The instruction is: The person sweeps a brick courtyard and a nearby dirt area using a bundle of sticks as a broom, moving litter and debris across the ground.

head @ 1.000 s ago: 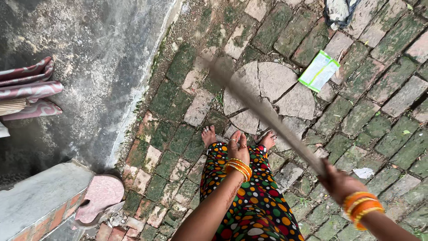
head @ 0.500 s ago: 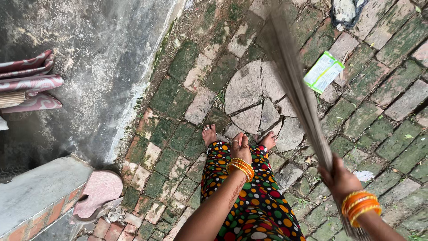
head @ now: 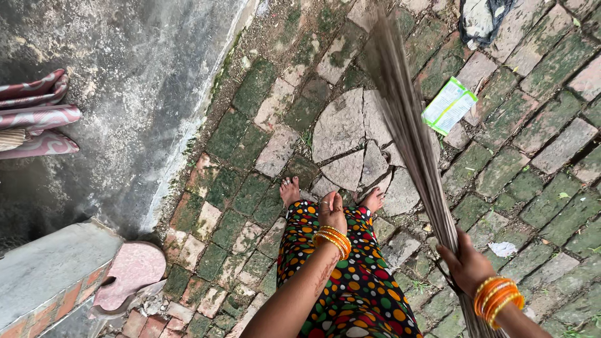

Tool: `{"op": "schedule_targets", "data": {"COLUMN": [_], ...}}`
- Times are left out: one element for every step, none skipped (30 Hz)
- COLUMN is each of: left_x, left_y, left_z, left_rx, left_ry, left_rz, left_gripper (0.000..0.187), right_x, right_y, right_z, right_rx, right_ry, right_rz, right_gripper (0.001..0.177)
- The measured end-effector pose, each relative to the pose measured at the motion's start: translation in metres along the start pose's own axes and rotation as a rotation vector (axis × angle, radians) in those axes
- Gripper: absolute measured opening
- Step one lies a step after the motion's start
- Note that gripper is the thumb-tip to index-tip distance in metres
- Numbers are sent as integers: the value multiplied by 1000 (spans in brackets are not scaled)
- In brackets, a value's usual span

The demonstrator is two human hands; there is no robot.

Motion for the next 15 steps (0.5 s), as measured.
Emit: {"op": "schedule_targets", "data": {"left_x": [-1,-1,-2,-2,-3,-4,-4,-3,-1,-3,-2,0,1,4,9], "left_y": [-2,-4,-4,-4,-3,-4,-5,-5,-4,-5,-6,-6,-6,-4,1], "left_z": [-1,-2,-3,-5,-6,-8,-9,-10,-12,-14,-18,-22,-26,-26,-27], "left_rx": [-67,-72,-41,-8,-12,-4,4,4,-50,-102,-103,-100,-98,-102,-160], "left_ry": [-4,-2,1,6,11,19,26,26,31,38,40,45,50,51,82], "left_rz": [9,8,5,3,2,-45,-92,-91,-44,-3,-7,18,44,47,85], "left_gripper": [42,42,42,42,42,42,42,42,43,44,44,43,43,43,43], "right_x": [-2,1,6,13,22,31,36,36,33,29,23,15,5,0,-6], "right_y": [5,8,12,10,7,2,0,6,6,4,4,6,6,2,-2], "right_z": [7,22,40,62,84,104,121,130,136,140,140,133,125,116,107], "right_rx": [-4,-62,-120,-176,-233,-235,-236,-236,-217,-199,-202,-191,-181,-184,-186], "right_ry": [1,-65,-131,-171,-210,-255,-299,-298,-274,-254,-258,-236,-213,-210,-209], "right_rz": [0,35,70,27,-17,-108,-200,-201,-271,-338,-337,-343,-349,-353,-325], "right_gripper": [77,79,80,76,73,75,77,77,80,84,84,82,81,81,80]}}
Point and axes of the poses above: each hand's wrist, its own x-axis towards the middle knuckle, its own z-axis out of the palm, y = z × x, the point moved 4 cm from there along x, towards the middle knuckle, and after that the axes turned 2 degrees about -z, right-handed, at the moved point
